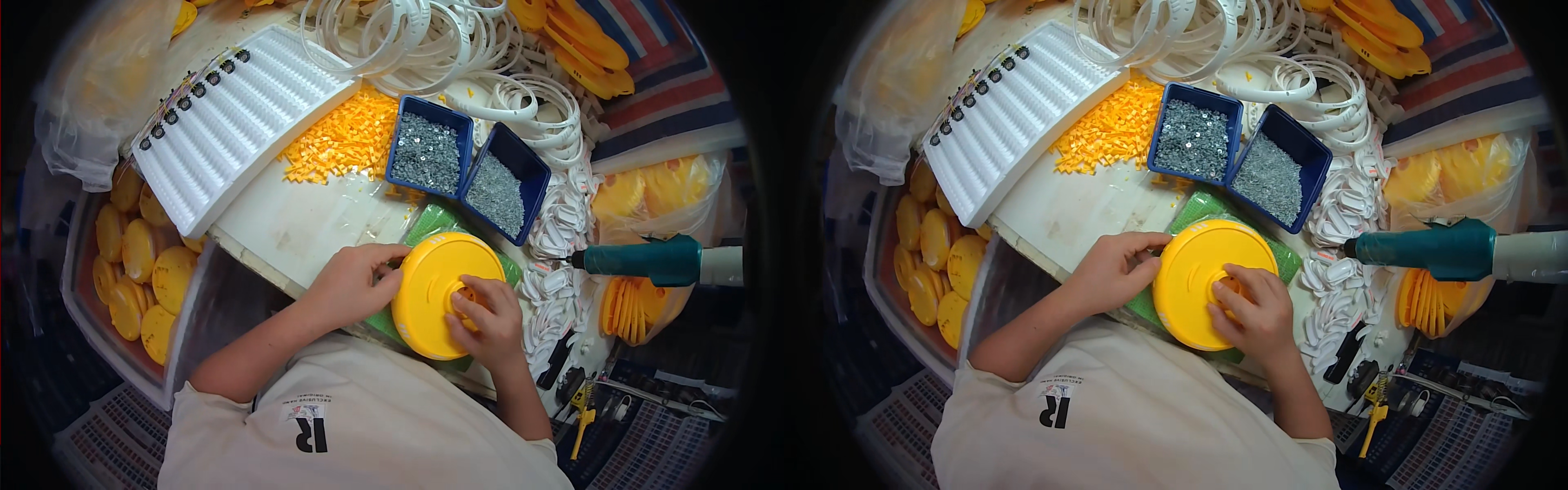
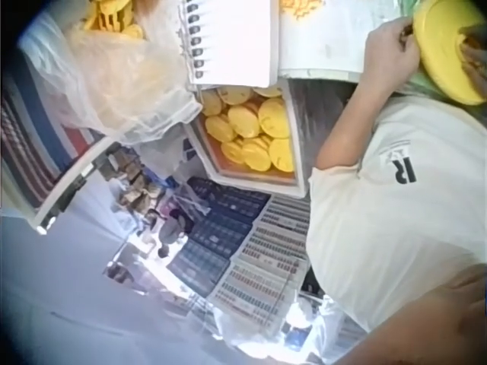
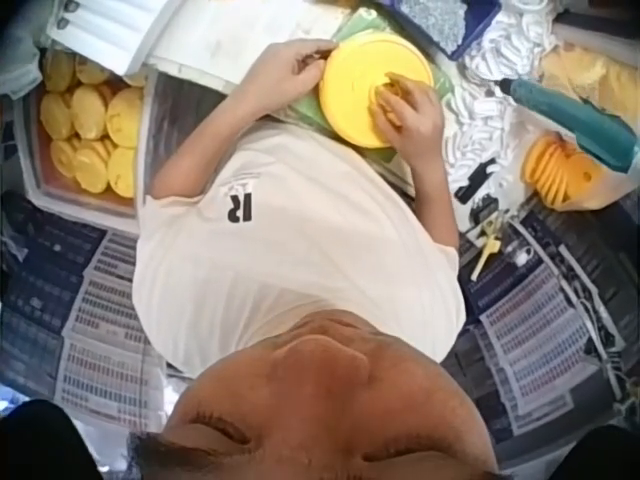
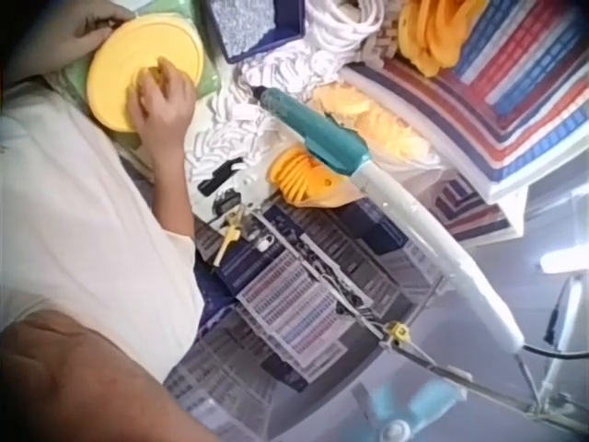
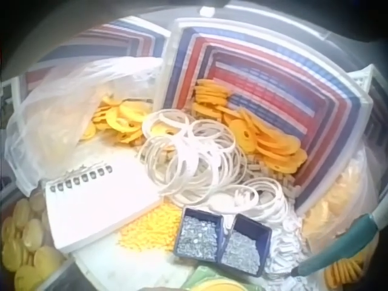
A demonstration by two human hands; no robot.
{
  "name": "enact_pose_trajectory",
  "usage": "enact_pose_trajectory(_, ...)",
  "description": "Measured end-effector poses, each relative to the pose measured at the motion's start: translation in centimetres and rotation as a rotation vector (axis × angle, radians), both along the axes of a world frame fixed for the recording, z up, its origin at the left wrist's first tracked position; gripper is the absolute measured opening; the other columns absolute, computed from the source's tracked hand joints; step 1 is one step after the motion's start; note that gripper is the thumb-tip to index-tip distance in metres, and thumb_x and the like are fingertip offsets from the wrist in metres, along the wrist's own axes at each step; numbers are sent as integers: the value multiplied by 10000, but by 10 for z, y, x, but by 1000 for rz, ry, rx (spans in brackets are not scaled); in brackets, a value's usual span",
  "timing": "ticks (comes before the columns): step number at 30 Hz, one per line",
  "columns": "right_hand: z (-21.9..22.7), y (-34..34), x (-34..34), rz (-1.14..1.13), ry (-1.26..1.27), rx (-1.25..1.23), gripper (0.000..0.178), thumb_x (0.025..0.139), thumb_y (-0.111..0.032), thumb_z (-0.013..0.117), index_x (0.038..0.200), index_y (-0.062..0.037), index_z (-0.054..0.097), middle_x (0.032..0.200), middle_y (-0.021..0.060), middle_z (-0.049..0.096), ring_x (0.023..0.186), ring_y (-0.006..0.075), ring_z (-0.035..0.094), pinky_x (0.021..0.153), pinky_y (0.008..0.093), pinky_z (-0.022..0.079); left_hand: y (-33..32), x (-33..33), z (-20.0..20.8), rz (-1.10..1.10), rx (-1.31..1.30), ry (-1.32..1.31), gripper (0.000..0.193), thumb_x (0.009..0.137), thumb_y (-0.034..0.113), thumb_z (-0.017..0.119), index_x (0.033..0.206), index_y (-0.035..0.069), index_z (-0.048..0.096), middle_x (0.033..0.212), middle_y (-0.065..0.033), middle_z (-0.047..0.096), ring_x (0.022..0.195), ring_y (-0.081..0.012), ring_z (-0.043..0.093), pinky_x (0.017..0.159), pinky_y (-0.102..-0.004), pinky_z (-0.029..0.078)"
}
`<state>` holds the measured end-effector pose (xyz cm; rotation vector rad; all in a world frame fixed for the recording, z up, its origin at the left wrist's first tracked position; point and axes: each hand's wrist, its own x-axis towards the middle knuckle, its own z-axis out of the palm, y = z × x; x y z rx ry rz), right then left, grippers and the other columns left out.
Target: Assemble yellow plastic toy components by inserting metal pins and using a pneumatic tool.
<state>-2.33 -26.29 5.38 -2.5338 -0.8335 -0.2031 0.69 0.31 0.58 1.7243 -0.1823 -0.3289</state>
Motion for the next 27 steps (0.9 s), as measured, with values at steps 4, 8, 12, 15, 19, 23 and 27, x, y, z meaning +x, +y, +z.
enact_pose_trajectory(4,-13,-8,-3,12,-103,37,349,727,-125,843,1058,-69,750,1192,184,717,977,347,678,828,442,550,-12,-4,19,-8,12,37,441,955,225,698,1311,-32,652,1155,-215,721,925,-289,740,818,-380,583)
enact_pose_trajectory(8,-16,-18,-10,16,-280,29,454,806,-253,784,1209,-56,718,1200,165,708,1052,340,682,919,425,545,-38,-19,15,19,-38,-89,556,972,281,707,1417,19,499,1272,-220,631,1084,-374,687,898,-412,568)
enact_pose_trajectory(12,-42,-31,-22,-348,-524,171,550,957,-360,657,1373,-3,609,1273,185,680,1128,313,664,1013,401,510,-44,-26,10,-9,1,-410,581,924,209,750,1414,45,486,1261,-221,627,1081,-409,672,905,-424,567)
enact_pose_trajectory(15,-61,-52,-33,-523,171,869,712,1082,-529,493,1422,95,532,1305,176,663,1161,223,645,1031,358,492,-41,-29,5,-72,-56,-558,600,883,165,777,1397,40,493,1248,-224,631,1090,-411,668,911,-423,568)
enact_pose_trajectory(19,-25,-39,-32,-451,382,1060,764,1017,-630,600,1293,81,639,1192,136,709,1082,188,676,956,324,530,-31,-25,-8,-126,-72,-686,621,854,151,789,1387,20,499,1233,-218,634,1085,-394,675,909,-419,569)
enact_pose_trajectory(23,-12,-33,-37,-452,346,928,742,964,-629,684,1198,75,679,1083,116,737,941,181,708,837,306,558,-30,-23,2,-135,-233,-499,665,875,183,779,1435,-15,481,1254,-211,649,1098,-309,690,953,-395,556)
enact_pose_trajectory(27,4,-24,-37,-426,282,792,758,967,-658,658,1199,63,686,1060,135,746,946,196,716,858,328,559,-27,-10,30,-204,-181,-280,684,933,339,776,1441,-48,531,1223,-218,702,1103,-262,705,971,-380,551)
